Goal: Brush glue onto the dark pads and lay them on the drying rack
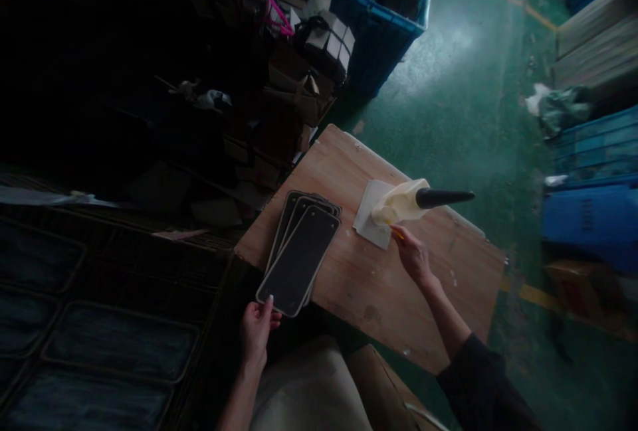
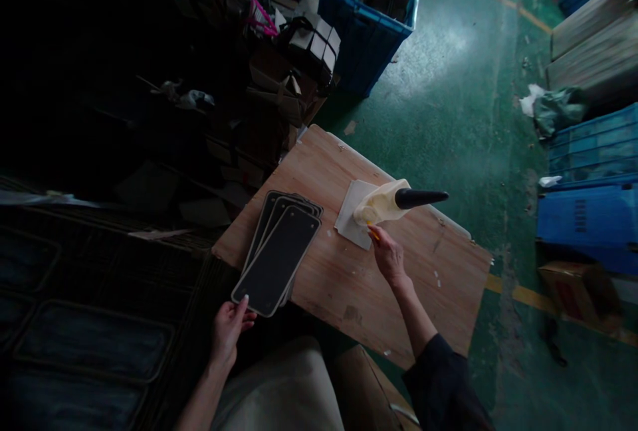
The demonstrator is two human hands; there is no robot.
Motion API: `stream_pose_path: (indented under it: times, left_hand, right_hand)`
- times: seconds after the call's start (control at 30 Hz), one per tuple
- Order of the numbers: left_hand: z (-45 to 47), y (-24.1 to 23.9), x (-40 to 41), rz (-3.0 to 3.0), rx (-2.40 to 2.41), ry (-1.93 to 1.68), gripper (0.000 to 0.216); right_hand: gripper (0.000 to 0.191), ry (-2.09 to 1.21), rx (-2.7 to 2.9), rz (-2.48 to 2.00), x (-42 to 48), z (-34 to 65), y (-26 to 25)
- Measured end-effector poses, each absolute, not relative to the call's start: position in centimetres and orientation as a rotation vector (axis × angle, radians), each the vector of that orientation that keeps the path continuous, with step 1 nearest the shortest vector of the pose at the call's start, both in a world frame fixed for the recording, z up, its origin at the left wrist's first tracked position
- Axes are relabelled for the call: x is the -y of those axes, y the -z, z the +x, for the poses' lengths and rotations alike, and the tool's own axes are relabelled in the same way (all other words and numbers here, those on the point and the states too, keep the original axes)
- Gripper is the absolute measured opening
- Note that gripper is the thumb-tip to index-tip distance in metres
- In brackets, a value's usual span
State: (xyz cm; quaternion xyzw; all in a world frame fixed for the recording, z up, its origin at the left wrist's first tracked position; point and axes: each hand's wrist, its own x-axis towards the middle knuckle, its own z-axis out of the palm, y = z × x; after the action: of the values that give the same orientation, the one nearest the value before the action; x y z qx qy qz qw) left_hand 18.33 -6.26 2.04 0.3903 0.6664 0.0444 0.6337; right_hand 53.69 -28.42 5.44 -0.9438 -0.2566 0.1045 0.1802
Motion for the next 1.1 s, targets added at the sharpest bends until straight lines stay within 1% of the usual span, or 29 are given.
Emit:
stream_pose_path:
  times: [0.13,0.3,0.53,0.7,0.9,1.1]
  left_hand:
    - [18.0,-1.4,6.0,0.864,-1.498,-0.095,0.038]
    - [17.5,-0.8,5.8,0.819,-1.43,-0.033,0.035]
    - [17.3,-0.6,5.6,0.813,-1.385,-0.016,0.036]
    - [17.2,-0.8,5.5,0.828,-1.352,-0.005,0.041]
    - [17.2,-1.2,5.3,0.845,-1.338,0.006,0.043]
    - [17.4,-1.5,5.2,0.843,-1.323,0.005,0.043]
  right_hand:
    - [0.035,-0.234,0.867,-2.685,29.4,52.0,-6.6]
    - [0.034,-0.227,0.587,-2.584,29.8,50.7,-7.5]
    - [0.036,-0.032,-0.027,-1.916,27.1,51.0,-6.3]
    - [0.036,0.077,-0.44,-1.595,26.1,51.7,-4.5]
    - [0.025,0.034,-0.655,-1.452,26.3,51.7,-3.2]
    - [0.015,-0.037,-0.725,-1.378,28.1,50.0,-4.5]
